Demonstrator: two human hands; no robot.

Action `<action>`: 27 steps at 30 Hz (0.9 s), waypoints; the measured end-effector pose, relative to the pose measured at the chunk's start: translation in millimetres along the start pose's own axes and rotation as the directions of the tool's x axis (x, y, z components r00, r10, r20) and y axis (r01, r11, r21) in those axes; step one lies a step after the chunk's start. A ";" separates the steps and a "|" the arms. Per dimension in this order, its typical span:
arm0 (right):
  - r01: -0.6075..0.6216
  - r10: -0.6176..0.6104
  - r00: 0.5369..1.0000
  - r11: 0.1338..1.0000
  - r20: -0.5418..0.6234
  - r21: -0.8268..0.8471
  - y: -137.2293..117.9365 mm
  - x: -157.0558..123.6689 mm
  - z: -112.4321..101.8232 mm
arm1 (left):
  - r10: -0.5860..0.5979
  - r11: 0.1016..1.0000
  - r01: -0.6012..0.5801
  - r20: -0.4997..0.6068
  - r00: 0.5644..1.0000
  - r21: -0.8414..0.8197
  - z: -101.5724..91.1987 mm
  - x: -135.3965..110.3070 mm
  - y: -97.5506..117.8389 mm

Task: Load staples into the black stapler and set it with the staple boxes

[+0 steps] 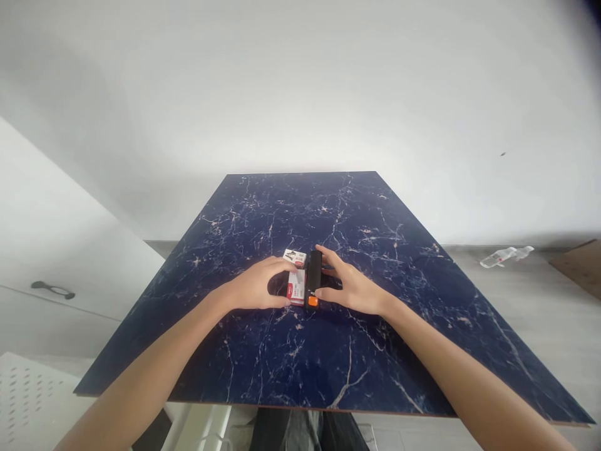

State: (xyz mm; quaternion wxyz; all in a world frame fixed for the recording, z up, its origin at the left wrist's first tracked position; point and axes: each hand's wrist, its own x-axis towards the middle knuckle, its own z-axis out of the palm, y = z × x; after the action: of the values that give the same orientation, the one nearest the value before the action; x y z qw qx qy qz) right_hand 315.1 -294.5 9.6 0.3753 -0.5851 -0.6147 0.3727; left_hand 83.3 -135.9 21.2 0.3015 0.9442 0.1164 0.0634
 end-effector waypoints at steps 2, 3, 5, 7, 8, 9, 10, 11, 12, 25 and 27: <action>0.009 -0.009 1.000 1.000 -0.006 0.003 0.6 -0.1 0.6 | 0.019 1.000 -0.019 0.008 1.000 0.006 2.8 0.3 0.4; 0.022 -0.022 1.000 1.000 -0.009 0.005 1.3 -0.1 0.9 | 0.023 1.000 -0.023 0.014 1.000 0.008 3.7 0.3 1.3; 0.044 -0.044 0.999 0.999 -0.018 0.011 3.1 -0.1 1.4 | 0.023 1.000 -0.023 0.021 1.000 0.010 4.9 0.1 3.9; 0.050 -0.049 0.999 0.999 -0.021 0.015 4.7 -0.1 1.2 | 0.020 1.000 -0.020 0.024 1.000 0.005 6.1 -0.5 6.1; 0.048 -0.047 0.999 0.999 -0.021 0.016 5.1 -0.2 0.9 | 0.021 1.000 -0.022 0.025 0.999 0.005 6.7 -0.8 6.5; 0.046 -0.046 0.999 0.999 -0.021 0.016 5.2 -0.4 0.6 | 0.021 1.000 -0.021 0.024 0.999 0.008 7.5 -1.2 6.5; 0.046 -0.046 0.999 0.999 -0.020 0.016 5.1 -0.5 0.3 | 0.019 1.000 -0.019 0.023 1.000 0.015 8.3 -1.5 6.0; 0.048 -0.047 0.999 0.999 -0.020 0.016 4.9 -0.7 0.2 | 0.016 1.000 -0.016 0.021 1.000 0.025 9.2 -1.7 5.4; 0.048 -0.047 0.999 0.999 -0.022 0.018 4.5 -0.9 0.4 | 0.011 0.999 -0.012 0.019 1.000 0.034 10.0 -1.7 4.7; 0.091 -0.089 0.996 0.991 -0.030 0.098 9.7 0.7 8.5 | 0.039 0.996 -0.040 0.012 0.999 0.078 17.0 -1.3 6.5; 0.086 -0.084 0.996 0.991 -0.023 0.101 9.1 0.5 7.3 | 0.023 0.996 -0.025 0.021 1.000 0.085 18.2 -2.1 5.3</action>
State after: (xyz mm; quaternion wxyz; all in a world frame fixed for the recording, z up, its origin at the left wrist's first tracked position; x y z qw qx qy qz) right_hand 312.6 -293.8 -1.8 0.4260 -0.5422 -0.6156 0.3816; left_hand 85.7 -150.7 9.5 0.2611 0.9582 0.1047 0.0527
